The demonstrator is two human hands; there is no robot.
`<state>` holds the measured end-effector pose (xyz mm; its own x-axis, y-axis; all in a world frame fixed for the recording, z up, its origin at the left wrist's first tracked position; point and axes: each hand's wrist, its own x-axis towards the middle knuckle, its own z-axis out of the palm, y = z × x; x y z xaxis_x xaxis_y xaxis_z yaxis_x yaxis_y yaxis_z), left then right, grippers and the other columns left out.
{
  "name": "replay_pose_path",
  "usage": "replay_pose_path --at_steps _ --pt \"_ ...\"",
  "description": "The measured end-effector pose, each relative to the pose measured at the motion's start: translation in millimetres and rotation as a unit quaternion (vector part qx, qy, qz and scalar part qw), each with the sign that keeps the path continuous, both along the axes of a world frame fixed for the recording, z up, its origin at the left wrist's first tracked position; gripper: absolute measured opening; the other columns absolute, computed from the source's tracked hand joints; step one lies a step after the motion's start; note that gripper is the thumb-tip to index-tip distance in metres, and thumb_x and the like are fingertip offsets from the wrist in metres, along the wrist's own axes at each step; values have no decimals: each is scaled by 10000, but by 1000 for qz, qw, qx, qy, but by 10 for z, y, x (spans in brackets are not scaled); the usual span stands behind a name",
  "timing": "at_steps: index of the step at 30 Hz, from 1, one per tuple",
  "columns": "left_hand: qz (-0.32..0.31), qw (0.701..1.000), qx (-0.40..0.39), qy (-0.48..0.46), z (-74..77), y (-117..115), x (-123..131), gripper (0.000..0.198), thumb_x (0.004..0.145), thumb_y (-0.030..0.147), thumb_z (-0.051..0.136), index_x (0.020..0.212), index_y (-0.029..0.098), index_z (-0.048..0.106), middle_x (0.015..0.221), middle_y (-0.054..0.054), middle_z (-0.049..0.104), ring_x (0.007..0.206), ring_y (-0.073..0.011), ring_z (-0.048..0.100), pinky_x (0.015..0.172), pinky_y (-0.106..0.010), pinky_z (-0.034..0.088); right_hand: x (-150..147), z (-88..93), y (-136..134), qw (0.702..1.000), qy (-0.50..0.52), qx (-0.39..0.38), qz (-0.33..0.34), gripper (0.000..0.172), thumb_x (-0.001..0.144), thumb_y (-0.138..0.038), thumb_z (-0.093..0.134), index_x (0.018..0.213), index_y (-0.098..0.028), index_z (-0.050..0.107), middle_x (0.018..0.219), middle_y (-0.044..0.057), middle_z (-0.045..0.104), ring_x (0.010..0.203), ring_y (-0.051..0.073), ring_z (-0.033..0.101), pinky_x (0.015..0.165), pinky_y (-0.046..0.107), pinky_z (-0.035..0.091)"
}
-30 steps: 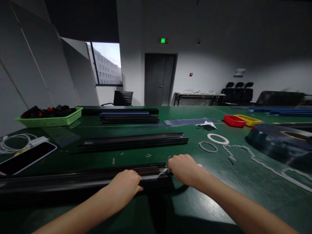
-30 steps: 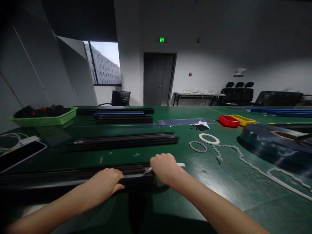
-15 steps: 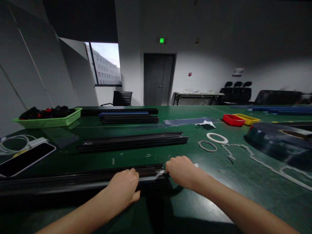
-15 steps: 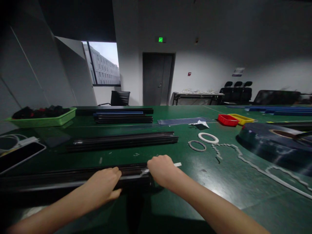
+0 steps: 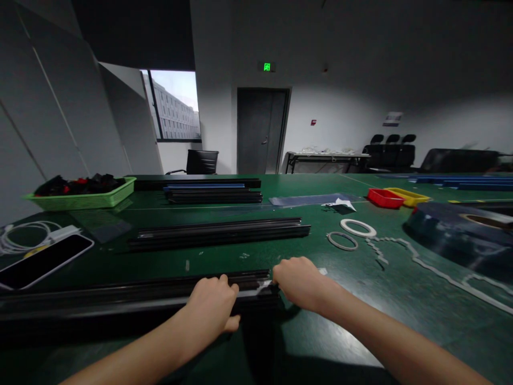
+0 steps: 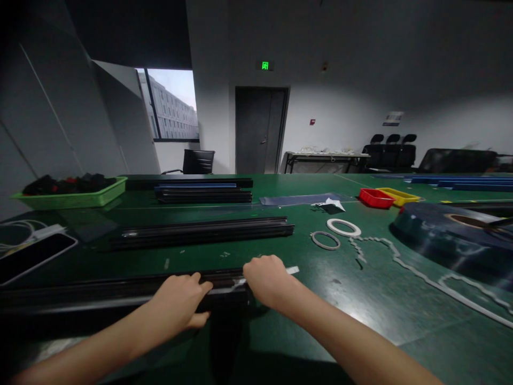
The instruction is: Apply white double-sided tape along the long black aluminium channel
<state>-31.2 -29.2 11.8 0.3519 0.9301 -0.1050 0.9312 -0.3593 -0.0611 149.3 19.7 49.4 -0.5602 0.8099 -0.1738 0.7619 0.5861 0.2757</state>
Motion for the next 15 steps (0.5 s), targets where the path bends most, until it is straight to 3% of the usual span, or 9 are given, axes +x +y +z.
replay_pose_path --at_steps 9,15 --pt "-8 1000 2 1 60 13 112 369 684 380 606 972 149 609 833 -143 653 759 -308 637 653 -397 499 -11 -8 3 1000 -3 2 -2 191 715 -121 525 795 -145 697 784 139 694 770 269 662 634 318 481" --pt "-14 1000 2 7 0 69 167 271 659 280 586 865 109 632 828 -168 653 709 -297 638 606 -370 507 3 -45 26 1000 -5 0 2 208 716 -118 520 823 -148 696 800 144 695 780 269 660 649 332 481"
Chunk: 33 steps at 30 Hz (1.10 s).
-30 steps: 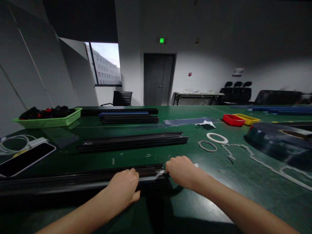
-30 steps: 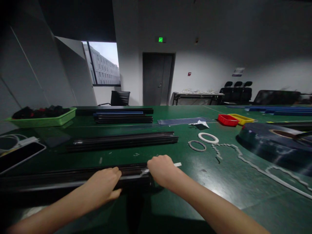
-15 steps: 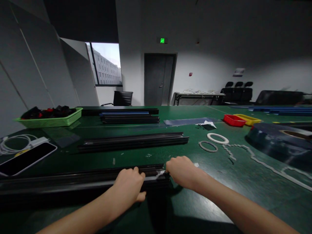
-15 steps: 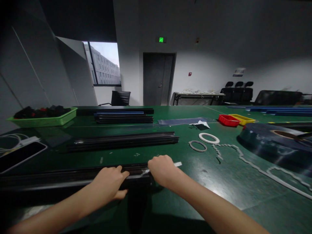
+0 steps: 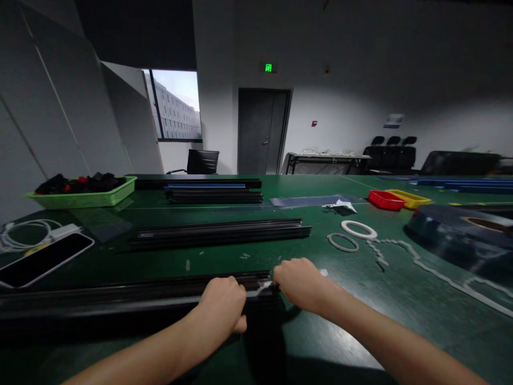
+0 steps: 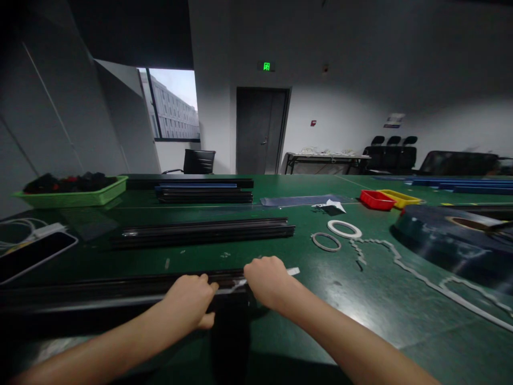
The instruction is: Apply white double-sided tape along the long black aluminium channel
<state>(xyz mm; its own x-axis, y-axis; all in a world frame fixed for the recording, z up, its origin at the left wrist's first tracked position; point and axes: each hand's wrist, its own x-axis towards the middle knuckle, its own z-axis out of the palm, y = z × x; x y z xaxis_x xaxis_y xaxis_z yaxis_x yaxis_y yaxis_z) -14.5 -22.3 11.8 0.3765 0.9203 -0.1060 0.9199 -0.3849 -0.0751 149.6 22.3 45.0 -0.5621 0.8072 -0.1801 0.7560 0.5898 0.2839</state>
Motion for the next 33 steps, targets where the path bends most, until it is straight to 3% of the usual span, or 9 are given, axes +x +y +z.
replay_pose_path --at_steps 6,18,33 --pt "-19 1000 -5 4 -73 54 1 236 595 234 615 789 103 641 871 -179 646 673 -272 637 576 -336 499 -11 7 -11 1000 -2 2 -3 210 708 -109 528 830 -148 694 786 138 690 773 260 661 639 306 469" --pt "-32 999 -31 11 77 104 166 541 566 398 735 1039 175 599 878 -139 686 782 -298 649 661 -371 498 12 -30 16 1000 -2 -6 -2 234 716 -118 518 867 -148 693 820 149 694 801 258 657 670 319 468" --pt "-37 997 -48 41 133 174 268 709 547 438 739 1201 251 541 914 -122 699 805 -298 648 666 -356 498 14 -48 8 1000 6 -12 -12 232 754 -136 502 895 -135 687 825 154 691 815 243 655 703 311 459"
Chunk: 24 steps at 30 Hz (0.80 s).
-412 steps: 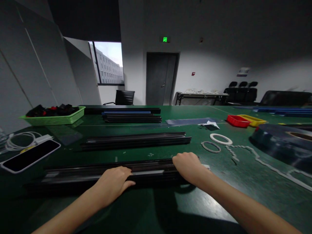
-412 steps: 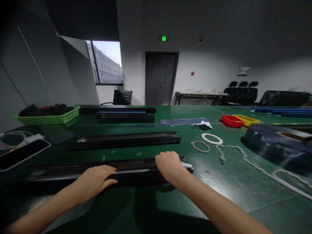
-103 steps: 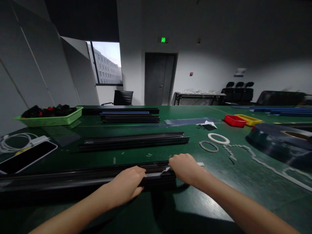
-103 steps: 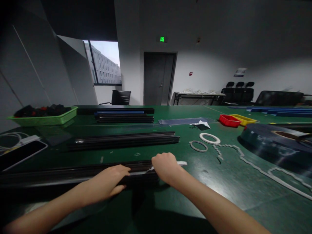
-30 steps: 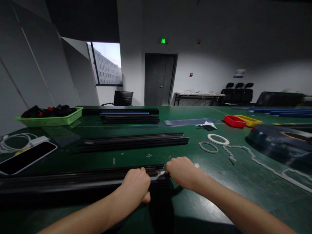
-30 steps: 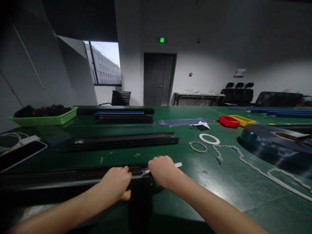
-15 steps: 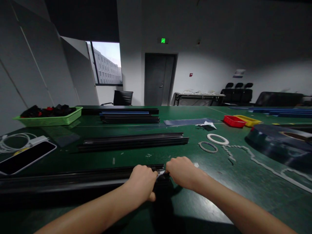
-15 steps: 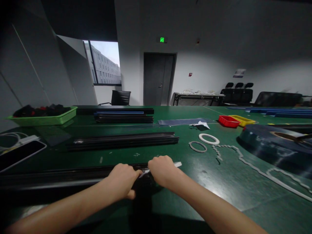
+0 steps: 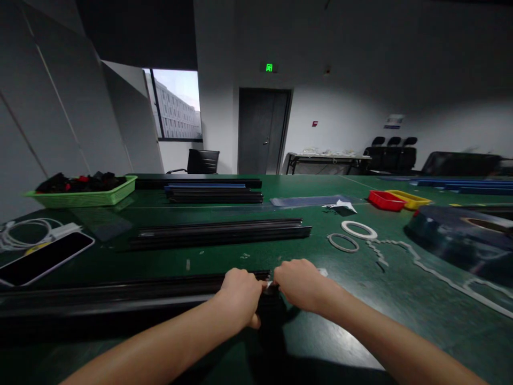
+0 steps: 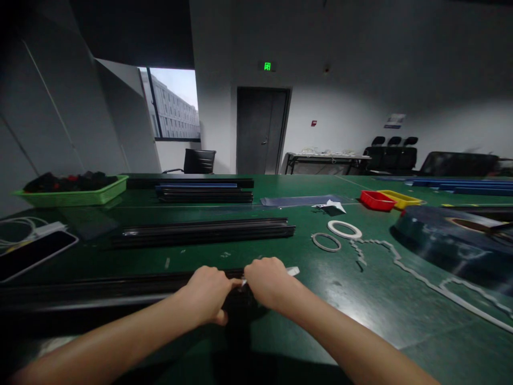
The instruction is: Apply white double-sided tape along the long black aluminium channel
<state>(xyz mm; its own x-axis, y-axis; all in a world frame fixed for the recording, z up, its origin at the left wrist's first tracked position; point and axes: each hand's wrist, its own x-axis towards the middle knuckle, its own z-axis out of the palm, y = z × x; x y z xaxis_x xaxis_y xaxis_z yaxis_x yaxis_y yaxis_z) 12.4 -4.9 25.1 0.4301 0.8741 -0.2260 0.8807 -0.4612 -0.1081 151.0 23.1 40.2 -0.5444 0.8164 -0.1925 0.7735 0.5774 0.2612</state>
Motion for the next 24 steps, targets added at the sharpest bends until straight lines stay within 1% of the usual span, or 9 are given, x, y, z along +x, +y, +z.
replay_pose_path --at_steps 7,16,24 --pt "5 1000 -5 19 5 9 36 740 552 455 726 1234 259 513 923 -125 695 808 -295 647 663 -344 493 0 0 3 1000 3 -11 -2 233 754 -154 512 906 -127 687 819 160 690 819 238 653 711 304 455" --pt "5 1000 -5 17 8 3 44 780 557 469 713 1272 280 463 946 -116 691 829 -289 645 688 -356 488 -8 48 -40 1000 4 -15 9 220 752 -155 512 872 -126 694 777 156 686 792 238 654 670 289 453" --pt "11 1000 -8 8 27 5 52 749 553 476 714 1241 285 488 970 -104 685 851 -290 639 697 -361 490 17 59 -44 999 1 -28 39 212 740 -140 509 833 -125 700 781 156 689 781 240 655 648 288 454"
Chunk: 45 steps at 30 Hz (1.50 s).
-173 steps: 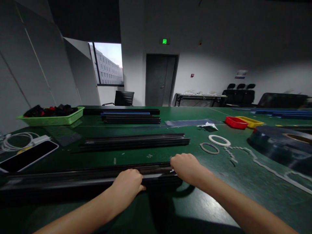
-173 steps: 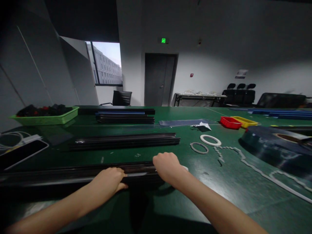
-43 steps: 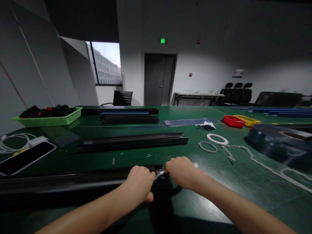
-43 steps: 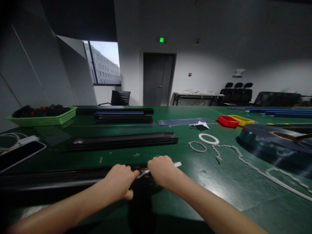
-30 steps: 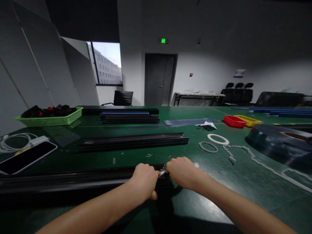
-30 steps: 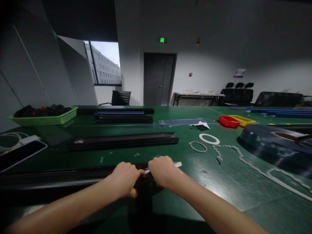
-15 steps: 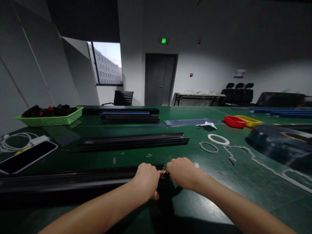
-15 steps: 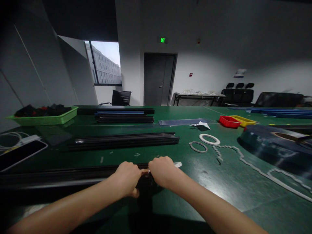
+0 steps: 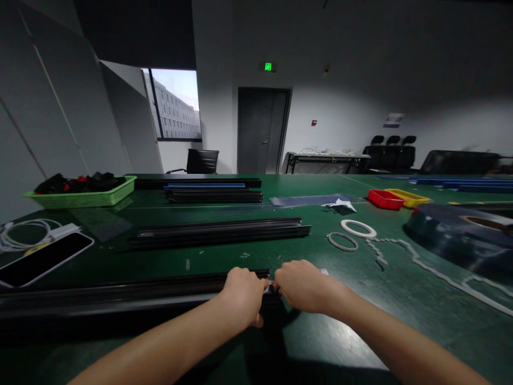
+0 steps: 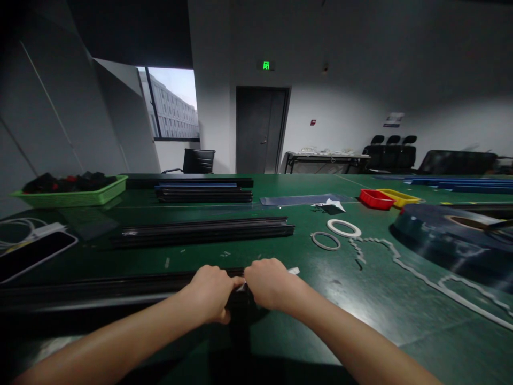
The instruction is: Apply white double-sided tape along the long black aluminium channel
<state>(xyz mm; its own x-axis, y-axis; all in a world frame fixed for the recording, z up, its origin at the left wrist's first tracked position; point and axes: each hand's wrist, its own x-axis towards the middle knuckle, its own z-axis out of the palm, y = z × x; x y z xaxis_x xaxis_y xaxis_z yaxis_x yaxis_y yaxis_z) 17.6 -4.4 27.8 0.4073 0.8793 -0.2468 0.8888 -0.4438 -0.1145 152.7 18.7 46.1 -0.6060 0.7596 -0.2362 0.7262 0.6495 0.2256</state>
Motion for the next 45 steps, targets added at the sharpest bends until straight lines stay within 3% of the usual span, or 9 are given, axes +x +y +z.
replay_pose_path --at_steps 18,27,40,45 --pt "17 1000 -12 -3 43 -18 16 723 546 420 720 1216 271 493 995 -91 678 857 -271 637 711 -343 490 4 128 -68 999 -15 -31 36 215 743 -126 483 802 -116 689 789 154 691 778 287 656 586 321 463" --pt "13 1000 -5 -7 -25 -1 22 747 530 413 738 1219 259 494 975 -107 681 838 -275 642 689 -338 485 8 146 -76 999 -13 -35 24 193 748 -129 492 777 -114 682 788 159 687 790 288 651 595 314 453" --pt "7 1000 5 -8 -72 2 21 737 514 436 768 1184 256 520 958 -109 686 841 -272 644 700 -331 480 91 226 -96 1000 5 7 9 198 718 -100 486 736 -130 681 728 136 686 706 275 662 540 295 444" --pt "2 1000 14 -11 -116 12 -14 600 528 441 759 1055 196 612 879 -130 693 800 -277 649 675 -321 486 84 167 33 998 42 41 -4 251 769 -134 449 821 -163 693 778 130 693 732 279 661 560 316 452"
